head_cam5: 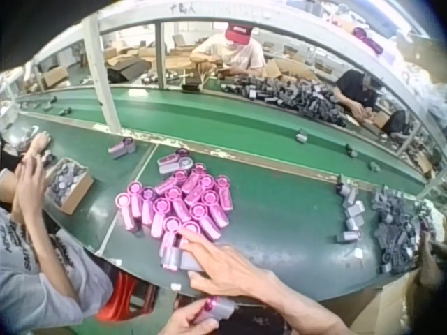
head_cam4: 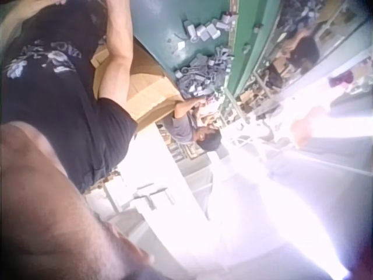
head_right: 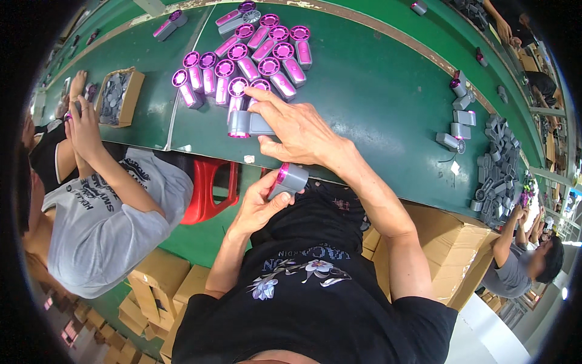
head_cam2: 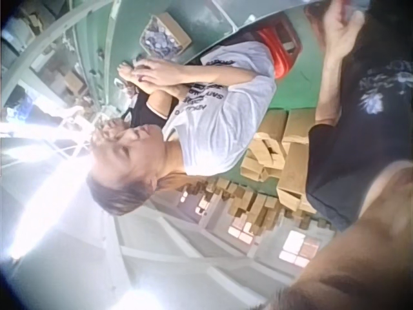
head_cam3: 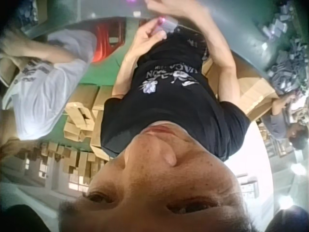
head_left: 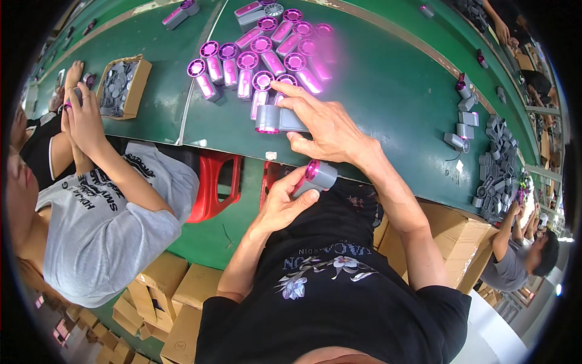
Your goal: The person assembles portable fans by inserting internal components into plastic housings, snapping the casing pieces together by hand, and pressing the power buttons to test them.
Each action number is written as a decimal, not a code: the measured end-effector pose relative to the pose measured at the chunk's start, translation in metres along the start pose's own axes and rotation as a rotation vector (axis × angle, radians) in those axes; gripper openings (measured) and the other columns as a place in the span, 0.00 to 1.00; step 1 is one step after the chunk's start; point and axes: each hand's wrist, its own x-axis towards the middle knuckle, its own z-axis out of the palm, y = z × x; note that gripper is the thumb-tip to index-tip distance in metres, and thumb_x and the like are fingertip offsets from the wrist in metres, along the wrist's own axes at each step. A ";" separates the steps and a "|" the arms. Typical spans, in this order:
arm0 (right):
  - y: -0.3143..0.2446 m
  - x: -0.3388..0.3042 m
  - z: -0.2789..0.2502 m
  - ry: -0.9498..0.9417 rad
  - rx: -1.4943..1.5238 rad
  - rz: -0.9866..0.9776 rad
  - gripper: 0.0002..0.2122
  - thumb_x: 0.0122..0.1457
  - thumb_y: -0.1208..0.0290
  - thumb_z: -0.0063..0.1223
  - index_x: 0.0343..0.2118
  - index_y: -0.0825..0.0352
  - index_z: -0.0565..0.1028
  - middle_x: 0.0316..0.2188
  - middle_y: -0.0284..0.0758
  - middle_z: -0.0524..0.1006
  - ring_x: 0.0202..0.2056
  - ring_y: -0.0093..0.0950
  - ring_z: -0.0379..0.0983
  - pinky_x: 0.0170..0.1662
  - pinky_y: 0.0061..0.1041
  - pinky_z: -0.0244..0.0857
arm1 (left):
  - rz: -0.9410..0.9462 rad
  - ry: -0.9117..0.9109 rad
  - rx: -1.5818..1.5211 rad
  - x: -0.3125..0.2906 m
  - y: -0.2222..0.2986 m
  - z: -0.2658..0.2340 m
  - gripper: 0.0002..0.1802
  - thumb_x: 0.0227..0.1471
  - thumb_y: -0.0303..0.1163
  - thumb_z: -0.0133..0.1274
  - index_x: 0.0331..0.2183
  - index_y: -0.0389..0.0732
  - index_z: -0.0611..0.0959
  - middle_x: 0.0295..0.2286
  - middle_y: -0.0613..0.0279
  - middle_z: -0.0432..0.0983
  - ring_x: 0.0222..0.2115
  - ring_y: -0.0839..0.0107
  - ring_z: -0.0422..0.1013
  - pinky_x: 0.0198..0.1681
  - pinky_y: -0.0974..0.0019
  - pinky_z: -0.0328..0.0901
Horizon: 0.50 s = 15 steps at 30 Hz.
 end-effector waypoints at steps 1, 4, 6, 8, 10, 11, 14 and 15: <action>0.000 0.000 0.000 0.001 0.000 0.000 0.27 0.56 0.70 0.62 0.60 0.65 0.72 0.73 0.39 0.66 0.52 0.47 0.81 0.43 0.44 0.77 | -0.032 -0.072 0.078 0.000 -0.001 -0.004 0.30 0.75 0.37 0.53 0.69 0.31 0.69 0.50 0.50 0.81 0.42 0.69 0.77 0.44 0.64 0.73; 0.003 -0.002 0.000 0.027 0.008 -0.016 0.27 0.56 0.71 0.63 0.60 0.65 0.72 0.74 0.39 0.66 0.54 0.48 0.80 0.47 0.44 0.77 | -0.081 -0.053 -0.370 0.000 -0.003 0.002 0.31 0.78 0.41 0.47 0.69 0.29 0.69 0.50 0.51 0.80 0.42 0.69 0.76 0.45 0.64 0.73; 0.009 -0.005 0.000 0.076 0.057 -0.027 0.28 0.57 0.70 0.64 0.61 0.66 0.72 0.71 0.42 0.70 0.56 0.50 0.79 0.53 0.44 0.76 | -0.072 -0.059 -0.334 0.002 -0.003 0.005 0.31 0.79 0.43 0.42 0.70 0.30 0.68 0.50 0.52 0.80 0.43 0.67 0.77 0.44 0.62 0.73; 0.007 -0.011 -0.005 0.131 0.104 0.028 0.29 0.58 0.69 0.65 0.62 0.67 0.71 0.68 0.44 0.72 0.57 0.50 0.79 0.56 0.43 0.75 | -0.042 -0.047 -0.381 0.004 -0.003 0.005 0.32 0.78 0.41 0.47 0.72 0.31 0.65 0.50 0.52 0.80 0.45 0.67 0.77 0.45 0.62 0.74; 0.014 -0.026 -0.009 0.257 0.173 0.121 0.31 0.62 0.66 0.66 0.66 0.70 0.69 0.59 0.48 0.78 0.58 0.46 0.79 0.60 0.40 0.72 | 0.026 -0.012 -0.322 0.013 0.005 0.015 0.34 0.77 0.38 0.49 0.74 0.33 0.62 0.51 0.52 0.79 0.46 0.67 0.76 0.46 0.62 0.74; 0.020 -0.035 -0.011 0.313 0.217 0.162 0.31 0.64 0.66 0.64 0.67 0.71 0.68 0.58 0.47 0.79 0.54 0.42 0.80 0.56 0.37 0.74 | 0.095 0.031 -0.267 0.017 0.012 0.019 0.36 0.76 0.36 0.52 0.75 0.35 0.59 0.52 0.52 0.78 0.47 0.67 0.76 0.47 0.62 0.74; 0.030 -0.056 -0.011 0.433 0.753 0.378 0.29 0.72 0.68 0.55 0.72 0.70 0.64 0.50 0.41 0.80 0.33 0.23 0.77 0.36 0.23 0.72 | 0.127 0.010 -0.273 0.033 0.023 0.026 0.41 0.73 0.34 0.55 0.77 0.39 0.55 0.54 0.52 0.75 0.47 0.67 0.76 0.47 0.63 0.73; 0.036 -0.062 -0.014 0.471 0.889 0.387 0.28 0.73 0.68 0.53 0.73 0.69 0.63 0.48 0.38 0.80 0.29 0.19 0.74 0.32 0.20 0.69 | 0.166 0.005 -0.272 0.040 0.023 0.029 0.42 0.73 0.35 0.57 0.77 0.38 0.55 0.56 0.51 0.75 0.46 0.66 0.75 0.45 0.62 0.73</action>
